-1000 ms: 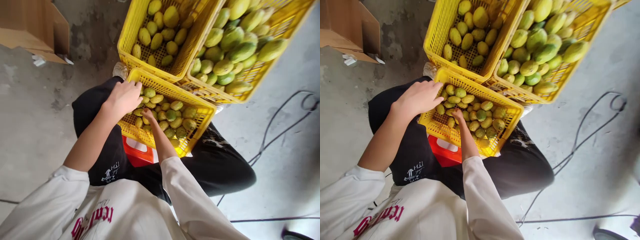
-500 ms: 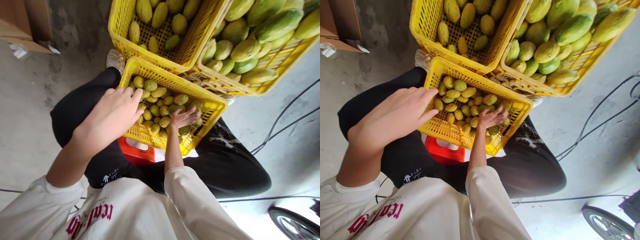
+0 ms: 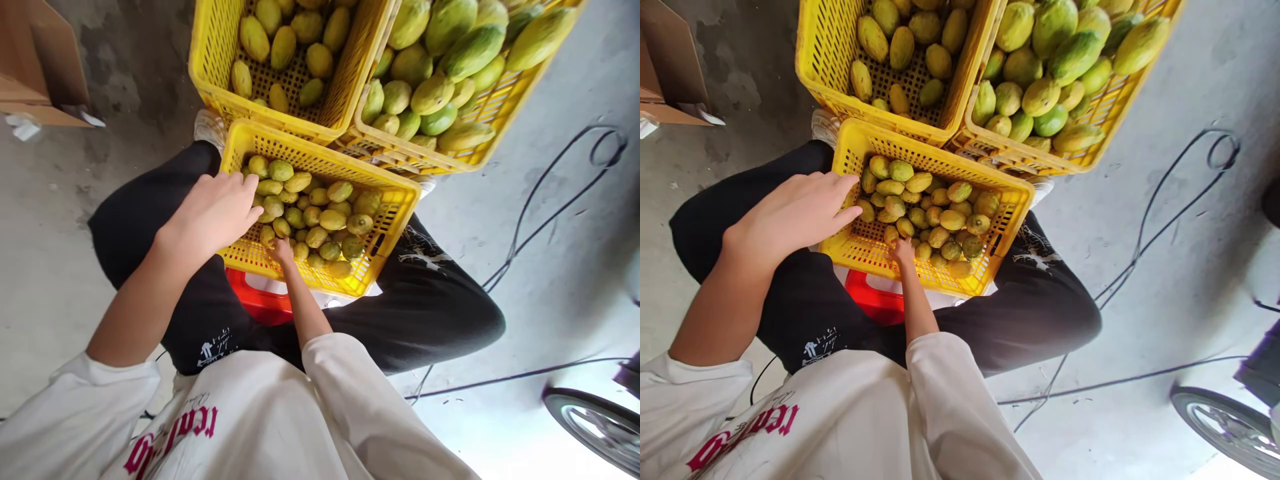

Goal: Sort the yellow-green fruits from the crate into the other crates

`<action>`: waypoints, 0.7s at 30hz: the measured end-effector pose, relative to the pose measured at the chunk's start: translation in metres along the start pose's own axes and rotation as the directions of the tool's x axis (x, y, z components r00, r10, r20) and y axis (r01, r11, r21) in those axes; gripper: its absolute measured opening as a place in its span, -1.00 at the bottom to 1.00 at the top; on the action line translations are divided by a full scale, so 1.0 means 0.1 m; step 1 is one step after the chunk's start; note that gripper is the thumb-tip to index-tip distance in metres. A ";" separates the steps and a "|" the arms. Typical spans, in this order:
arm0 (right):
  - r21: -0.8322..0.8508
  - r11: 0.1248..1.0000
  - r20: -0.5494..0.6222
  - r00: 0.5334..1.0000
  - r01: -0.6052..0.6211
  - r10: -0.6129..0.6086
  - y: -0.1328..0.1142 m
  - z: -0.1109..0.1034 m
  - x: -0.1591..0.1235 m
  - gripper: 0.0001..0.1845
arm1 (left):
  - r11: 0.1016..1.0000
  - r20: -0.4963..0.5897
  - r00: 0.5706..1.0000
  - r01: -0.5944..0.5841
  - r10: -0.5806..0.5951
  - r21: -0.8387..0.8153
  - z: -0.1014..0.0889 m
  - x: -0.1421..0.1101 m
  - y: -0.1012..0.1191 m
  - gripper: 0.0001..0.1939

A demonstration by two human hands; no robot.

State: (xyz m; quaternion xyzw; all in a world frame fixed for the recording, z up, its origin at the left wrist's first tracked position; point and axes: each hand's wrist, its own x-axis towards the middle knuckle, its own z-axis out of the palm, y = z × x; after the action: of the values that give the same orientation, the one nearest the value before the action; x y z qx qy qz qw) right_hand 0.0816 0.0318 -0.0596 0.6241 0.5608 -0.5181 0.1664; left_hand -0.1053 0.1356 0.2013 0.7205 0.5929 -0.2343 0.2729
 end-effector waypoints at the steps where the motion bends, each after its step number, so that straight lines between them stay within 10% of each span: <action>1: -0.004 1.000 -0.039 0.999 -0.016 0.016 0.02 -0.06 0.00 -0.46 | 1.000 0.007 1.000 0.004 -0.004 0.005 0.01 0.00 0.01 -0.30; 3: -0.024 0.997 -0.195 0.978 -0.073 0.067 0.14 -0.33 0.02 -0.34 | 1.000 0.016 1.000 0.004 -0.004 0.010 0.02 0.00 0.01 -0.31; 6: -0.008 0.949 -0.624 0.743 -0.316 0.243 0.47 -0.90 0.06 -0.32 | 1.000 0.017 1.000 -0.006 0.006 0.004 0.00 -0.01 0.00 -0.32; 8: 0.004 0.872 -0.620 0.683 -0.489 0.386 0.69 -1.22 0.08 -0.28 | 1.000 0.022 1.000 -0.015 0.015 -0.008 -0.04 0.00 -0.02 -0.33; 14: -0.365 0.853 -0.403 0.889 -0.374 0.218 1.00 -1.38 0.03 -0.13 | 0.999 0.051 0.998 -0.037 0.037 0.004 -0.09 0.01 -0.06 -0.35; 21: -0.639 0.740 -0.226 0.971 -0.209 0.079 1.01 -1.60 0.12 -0.38 | 1.000 0.047 0.999 -0.003 0.003 -0.015 -0.05 0.06 -0.04 -0.30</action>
State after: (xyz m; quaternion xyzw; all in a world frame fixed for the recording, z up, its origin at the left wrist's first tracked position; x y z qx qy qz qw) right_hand 0.2412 0.1321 -0.0424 0.6120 0.6697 -0.2130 0.3627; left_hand -0.1077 0.1440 0.2003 0.7135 0.5869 -0.2464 0.2927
